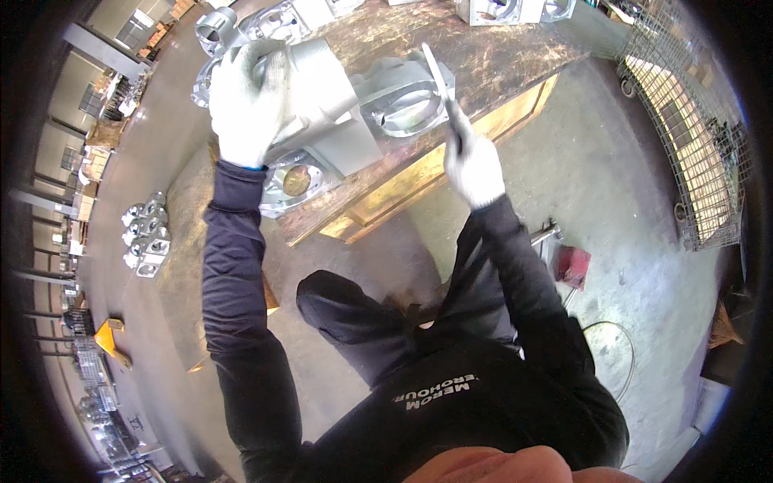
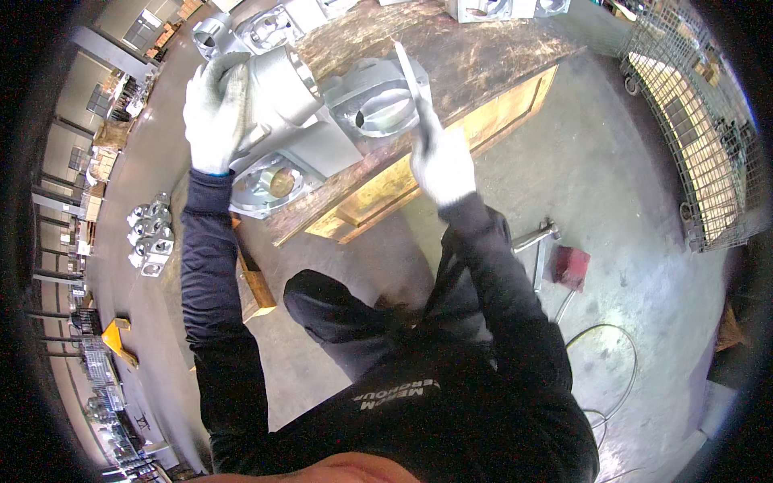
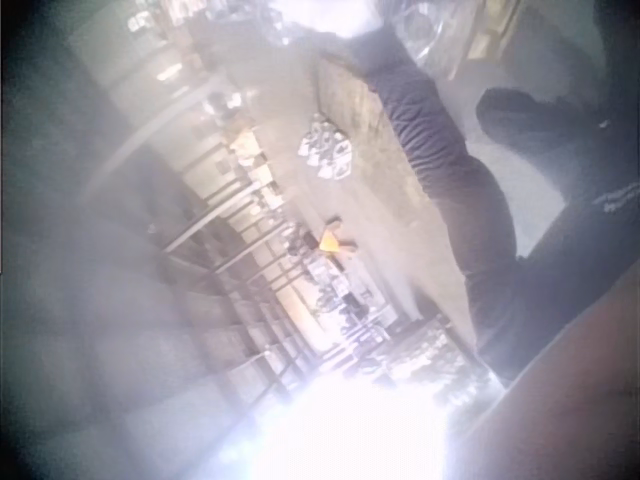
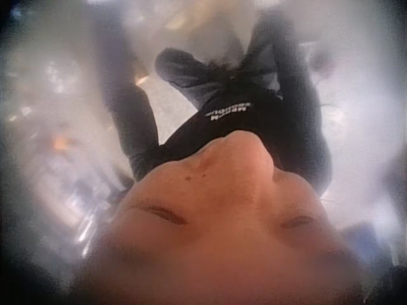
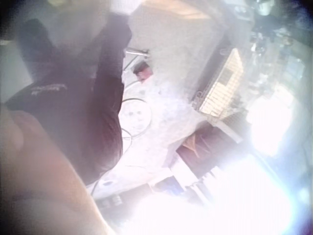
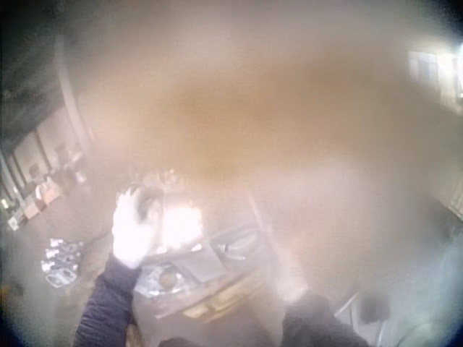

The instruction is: The person deburrs and smooths the edges of a large aluminum casting using a metal file and a red abrasive pad. They rotate the part to access different surfaces, then place it on a wooden pallet with other similar parts.

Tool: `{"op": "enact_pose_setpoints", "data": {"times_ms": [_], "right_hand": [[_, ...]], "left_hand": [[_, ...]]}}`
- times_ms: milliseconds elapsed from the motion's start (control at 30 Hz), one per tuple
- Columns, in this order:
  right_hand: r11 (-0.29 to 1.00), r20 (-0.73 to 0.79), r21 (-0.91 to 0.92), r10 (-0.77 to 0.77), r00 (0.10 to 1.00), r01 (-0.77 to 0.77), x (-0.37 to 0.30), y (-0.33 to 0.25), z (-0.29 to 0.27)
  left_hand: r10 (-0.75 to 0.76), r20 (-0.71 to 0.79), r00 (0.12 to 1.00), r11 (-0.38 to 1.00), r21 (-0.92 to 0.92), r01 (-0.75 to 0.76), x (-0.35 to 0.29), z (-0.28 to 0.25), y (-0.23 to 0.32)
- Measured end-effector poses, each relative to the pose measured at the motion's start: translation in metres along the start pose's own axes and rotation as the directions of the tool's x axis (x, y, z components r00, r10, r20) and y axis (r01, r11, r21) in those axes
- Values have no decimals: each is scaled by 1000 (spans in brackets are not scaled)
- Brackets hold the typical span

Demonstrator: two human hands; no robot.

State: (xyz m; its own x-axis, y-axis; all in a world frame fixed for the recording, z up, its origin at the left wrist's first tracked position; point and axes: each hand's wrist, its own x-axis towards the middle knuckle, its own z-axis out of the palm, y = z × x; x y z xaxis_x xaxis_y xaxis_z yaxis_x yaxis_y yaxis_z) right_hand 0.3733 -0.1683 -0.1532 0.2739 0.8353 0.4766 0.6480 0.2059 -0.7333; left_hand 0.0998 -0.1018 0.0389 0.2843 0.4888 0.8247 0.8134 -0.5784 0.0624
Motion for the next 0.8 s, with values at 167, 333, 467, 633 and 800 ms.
{"op": "enact_pose_setpoints", "data": {"times_ms": [167, 333, 467, 633, 800], "right_hand": [[914, -31, -381, -160, 987, 136, 2, -1, -16], [914, 88, -404, -16, 996, 50, -2, -4, -24], [928, 55, -358, -90, 994, 104, 6, -4, -19], [946, 50, -310, -85, 995, 96, 10, 0, -18], [929, 28, -328, -172, 985, 172, 20, 15, -27]], "left_hand": [[-56, 275, 960, 998, 36, 48, 46, 6, -13], [-23, 210, 978, 989, 149, -9, 42, 14, -18], [-156, 252, 955, 980, 163, 117, 43, 16, -22], [-80, 218, 973, 996, 46, 72, 37, 14, -37], [-173, 245, 954, 980, -50, 191, 28, 20, -50]]}}
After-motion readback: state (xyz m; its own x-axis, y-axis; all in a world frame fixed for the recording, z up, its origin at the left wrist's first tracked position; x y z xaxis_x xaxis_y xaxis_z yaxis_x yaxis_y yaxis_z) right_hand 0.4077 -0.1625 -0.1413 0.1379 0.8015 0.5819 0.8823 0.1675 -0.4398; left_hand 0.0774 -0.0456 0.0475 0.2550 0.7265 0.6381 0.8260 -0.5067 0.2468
